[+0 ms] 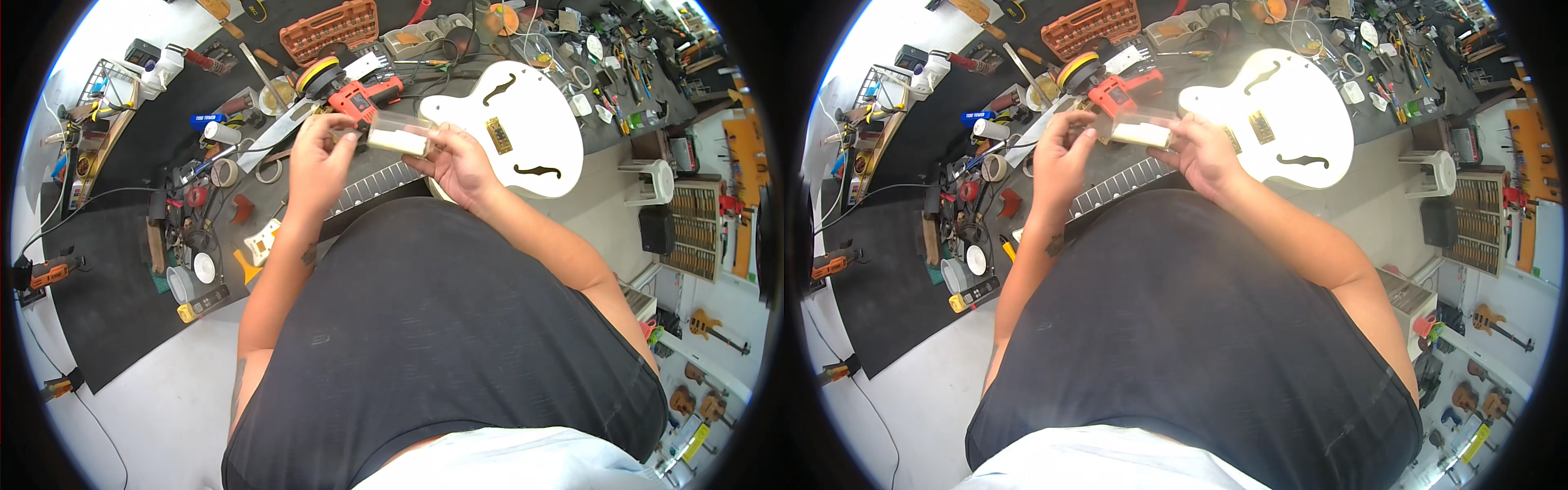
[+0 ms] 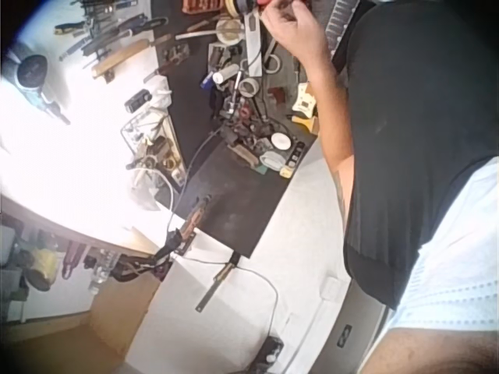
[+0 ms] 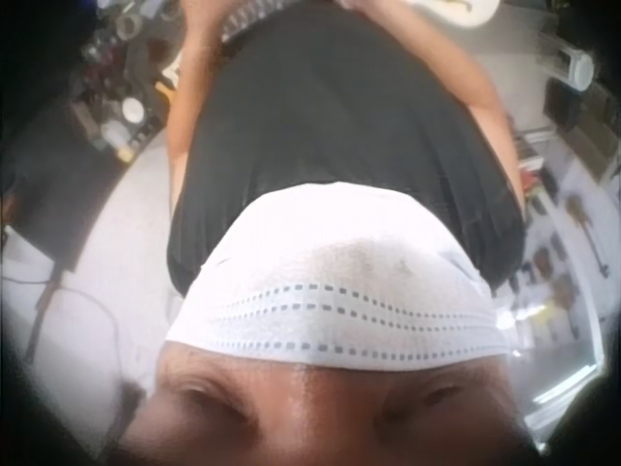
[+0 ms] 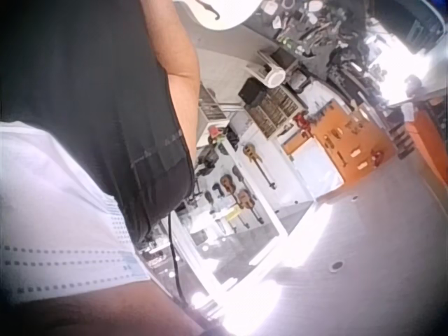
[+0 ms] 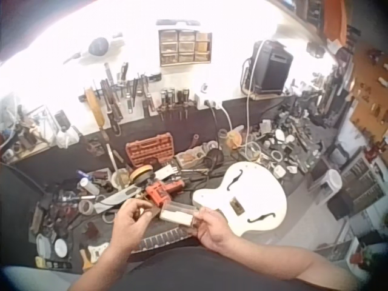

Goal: The person works on a white electric guitar in a workshop, handling small parts and tools. They retrieve items from a shelf and a container, manipulate a small white component, and eventually hang the guitar on a wall rack.

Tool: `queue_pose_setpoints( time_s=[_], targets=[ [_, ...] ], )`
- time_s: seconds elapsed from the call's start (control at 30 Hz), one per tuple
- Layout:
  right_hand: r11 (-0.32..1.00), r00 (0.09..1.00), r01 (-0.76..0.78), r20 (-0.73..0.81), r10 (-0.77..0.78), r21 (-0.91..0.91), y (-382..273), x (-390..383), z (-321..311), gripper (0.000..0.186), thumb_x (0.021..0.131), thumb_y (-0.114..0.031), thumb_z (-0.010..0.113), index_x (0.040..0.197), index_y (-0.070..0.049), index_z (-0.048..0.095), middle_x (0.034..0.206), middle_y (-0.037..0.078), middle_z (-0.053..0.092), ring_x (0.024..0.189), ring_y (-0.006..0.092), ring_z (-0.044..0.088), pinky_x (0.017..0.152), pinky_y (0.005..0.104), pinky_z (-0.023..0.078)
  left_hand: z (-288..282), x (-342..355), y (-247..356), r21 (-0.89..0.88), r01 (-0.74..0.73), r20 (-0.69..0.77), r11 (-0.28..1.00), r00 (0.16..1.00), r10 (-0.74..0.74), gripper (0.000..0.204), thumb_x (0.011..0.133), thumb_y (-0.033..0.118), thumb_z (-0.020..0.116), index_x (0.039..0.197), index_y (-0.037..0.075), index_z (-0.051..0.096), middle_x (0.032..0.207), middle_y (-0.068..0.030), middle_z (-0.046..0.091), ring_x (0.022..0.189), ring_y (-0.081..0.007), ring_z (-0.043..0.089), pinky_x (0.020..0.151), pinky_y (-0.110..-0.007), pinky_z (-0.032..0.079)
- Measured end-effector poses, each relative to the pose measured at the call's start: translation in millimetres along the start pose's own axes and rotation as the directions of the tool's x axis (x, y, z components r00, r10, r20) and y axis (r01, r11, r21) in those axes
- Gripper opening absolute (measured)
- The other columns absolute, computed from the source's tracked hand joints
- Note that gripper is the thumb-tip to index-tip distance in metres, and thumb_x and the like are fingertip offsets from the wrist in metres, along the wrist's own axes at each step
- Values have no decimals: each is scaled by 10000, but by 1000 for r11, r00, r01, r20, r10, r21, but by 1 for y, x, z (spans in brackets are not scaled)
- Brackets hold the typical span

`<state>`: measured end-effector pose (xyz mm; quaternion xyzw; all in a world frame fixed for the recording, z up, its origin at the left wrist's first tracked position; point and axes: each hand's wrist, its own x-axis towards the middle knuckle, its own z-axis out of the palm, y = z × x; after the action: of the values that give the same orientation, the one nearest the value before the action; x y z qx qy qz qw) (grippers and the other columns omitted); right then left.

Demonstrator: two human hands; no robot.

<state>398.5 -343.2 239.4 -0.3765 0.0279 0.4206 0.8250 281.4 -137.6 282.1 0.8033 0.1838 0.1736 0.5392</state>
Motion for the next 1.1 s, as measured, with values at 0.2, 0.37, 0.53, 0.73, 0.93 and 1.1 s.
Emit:
queue_pose_setpoints(
  time_s=[0.2, 0.37, 0.53, 0.73, 0.93, 1.1],
  targets=[
    [1000, 998, -6, -59, 5, -12, -8, -2, 8, 73, 1015, -78, 563, 951, -53, 537, 1277, 198, 622, 1166, 303, 663, 932, 459, 624, -15, -16, -41, -193, 182, -2, 964, 982, -186, 146, 951, 58, 672, 1090, 19, 693, 962, 39, 633, 850, -35, 542, 774, -213, 437],
    [994, 996, 42, 76, -35, -100, -4, -1, 6, 107, 1013, -81, 577, 911, -76, 544, 1204, 152, 661, 1154, 261, 666, 971, 469, 604, -15, -30, -53, -174, 219, 37, 960, 976, -216, 132, 948, 61, 681, 1073, 21, 694, 926, 43, 633, 839, -32, 544, 770, -208, 431],
    [993, 991, 46, 127, -33, -105, -3, -1, 7, 121, 1012, -80, 579, 898, -89, 541, 1194, 126, 664, 1146, 244, 665, 997, 487, 583, -14, -36, -52, -237, 219, 73, 946, 975, -208, 122, 959, 54, 677, 1073, 15, 688, 923, 40, 632, 842, -24, 541, 764, -206, 431],
    [991, 989, 63, 141, -46, -118, 0, 1, 4, 127, 1014, -78, 574, 895, -95, 533, 1173, 120, 656, 1149, 244, 659, 1002, 495, 575, -8, -37, -43, -253, 196, 77, 947, 980, -182, 137, 969, 45, 666, 1101, 12, 680, 937, 39, 625, 841, -27, 538, 764, -203, 430],
    [992, 989, 65, 139, -49, -108, 5, 2, 0, 101, 1018, -88, 567, 920, -82, 541, 1246, 148, 632, 1178, 269, 647, 1010, 496, 571, -5, -35, -39, -224, 202, 98, 953, 978, -185, 150, 975, 50, 654, 1120, 11, 673, 961, 34, 624, 860, -33, 540, 785, -210, 435],
    [994, 997, -52, -50, 57, 95, -2, 0, 13, 110, 1030, -131, 544, 1037, -25, 574, 1252, 203, 638, 1141, 306, 682, 991, 472, 611, 3, -39, -48, -297, 279, 158, 913, 958, -241, 145, 976, 57, 649, 1114, 16, 673, 967, 34, 625, 877, -31, 542, 803, -220, 440]
  ],
)
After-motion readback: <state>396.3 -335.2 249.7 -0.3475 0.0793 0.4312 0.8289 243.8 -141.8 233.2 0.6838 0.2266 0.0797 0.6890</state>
